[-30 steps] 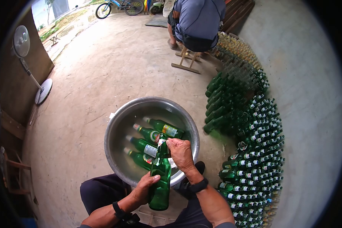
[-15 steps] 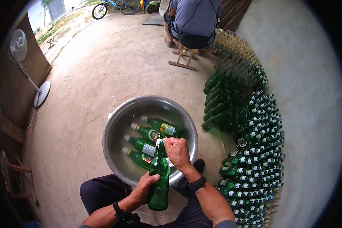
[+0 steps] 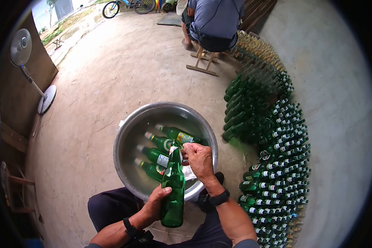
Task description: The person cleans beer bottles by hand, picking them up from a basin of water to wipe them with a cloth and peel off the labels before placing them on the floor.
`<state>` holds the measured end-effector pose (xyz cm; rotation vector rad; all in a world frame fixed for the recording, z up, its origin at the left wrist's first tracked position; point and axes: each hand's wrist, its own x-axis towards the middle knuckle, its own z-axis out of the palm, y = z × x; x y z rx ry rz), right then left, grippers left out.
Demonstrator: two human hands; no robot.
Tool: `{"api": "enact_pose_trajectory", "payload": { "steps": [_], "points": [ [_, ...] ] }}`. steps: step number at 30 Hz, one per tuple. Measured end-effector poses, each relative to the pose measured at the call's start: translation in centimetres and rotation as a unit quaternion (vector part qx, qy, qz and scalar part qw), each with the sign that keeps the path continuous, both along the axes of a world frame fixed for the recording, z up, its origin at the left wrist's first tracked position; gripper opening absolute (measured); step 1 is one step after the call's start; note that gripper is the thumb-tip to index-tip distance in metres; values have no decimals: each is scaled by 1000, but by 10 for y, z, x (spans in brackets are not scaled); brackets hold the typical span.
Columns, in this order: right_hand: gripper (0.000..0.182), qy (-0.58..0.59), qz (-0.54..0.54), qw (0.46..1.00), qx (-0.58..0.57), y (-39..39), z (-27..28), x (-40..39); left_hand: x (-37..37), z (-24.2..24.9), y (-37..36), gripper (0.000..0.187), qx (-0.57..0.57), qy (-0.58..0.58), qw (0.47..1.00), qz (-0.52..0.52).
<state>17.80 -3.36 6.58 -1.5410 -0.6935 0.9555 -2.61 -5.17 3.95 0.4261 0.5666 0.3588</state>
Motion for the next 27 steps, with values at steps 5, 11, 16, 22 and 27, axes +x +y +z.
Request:
{"api": "enact_pose_trajectory", "payload": {
  "steps": [5,11,16,22,27],
  "points": [
    [24,-55,4,998,5,0,-1,-2,0,-5,0,53,-5,-9,1000,2],
    [13,-194,6,977,88,0,4,-6,-1,-8,-1,53,-37,-19,999,-5],
    [9,-252,1,963,99,0,12,-18,1,-3,-2,54,1,-8,1000,1],
    [6,-294,-14,950,105,1,7,-22,1,1,-2,57,34,19,999,-1],
    [6,-286,-16,953,101,0,9,-24,1,2,-4,58,54,31,998,3]
  ]
}}
